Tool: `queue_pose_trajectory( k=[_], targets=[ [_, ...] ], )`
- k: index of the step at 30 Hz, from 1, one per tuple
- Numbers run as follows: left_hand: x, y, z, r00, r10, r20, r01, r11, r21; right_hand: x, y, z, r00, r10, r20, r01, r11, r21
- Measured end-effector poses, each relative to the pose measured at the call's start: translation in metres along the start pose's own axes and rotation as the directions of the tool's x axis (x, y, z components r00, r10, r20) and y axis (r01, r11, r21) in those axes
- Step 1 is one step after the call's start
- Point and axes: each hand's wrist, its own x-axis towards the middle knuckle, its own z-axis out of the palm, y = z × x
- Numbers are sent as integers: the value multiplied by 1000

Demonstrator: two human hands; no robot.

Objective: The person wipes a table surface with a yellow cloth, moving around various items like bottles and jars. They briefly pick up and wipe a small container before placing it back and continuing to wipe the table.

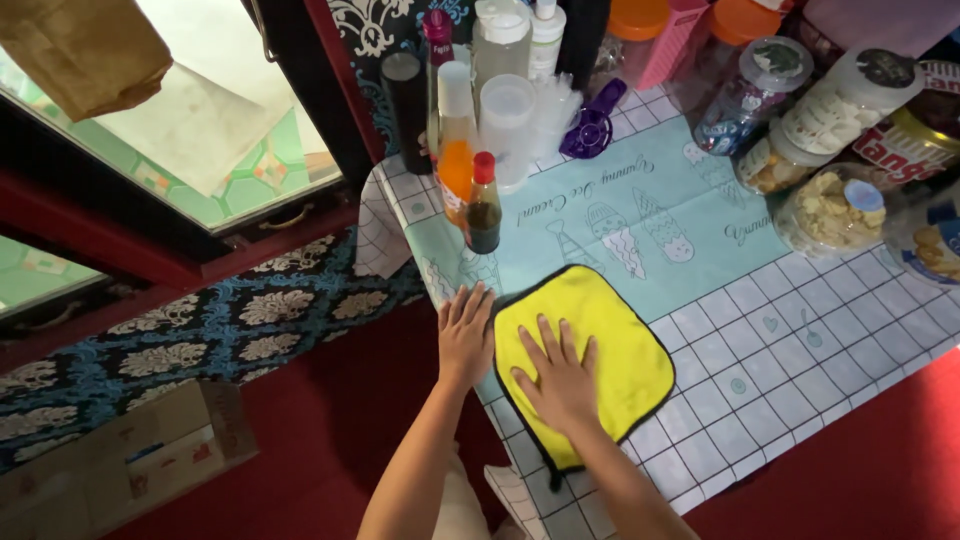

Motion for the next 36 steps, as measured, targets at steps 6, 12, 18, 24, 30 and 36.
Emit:
queue_pose_trajectory(
  k=[6, 12, 18, 24, 30, 36],
  targets=[
    [-7, -9, 15, 1000, -5, 16, 5, 1000, -27, -59, 13, 55, 982, -62, -179, 54, 997, -48],
    [-5, -8, 12, 999, -6, 32, 7, 999, -36, -82, 19, 85, 939, -83, -334, 47, 992, -115],
    [-8, -13, 17, 998, 3, 69, -2, 1000, -24, -41, 3, 30, 996, 16, -87, -16, 1000, -2],
    [-9, -11, 16, 995, -18, 95, 20, 1000, -19, 25, 3, -7, 997, 64, -50, -63, 998, 14],
    [-9, -11, 17, 996, -12, 85, 17, 998, -54, 32, 7, -4, 995, 87, -54, -87, 996, 16],
    [-6, -12, 10, 997, 23, 79, -17, 996, -83, -29, 9, 24, 989, 76, -127, -76, 997, 2]
  ],
)
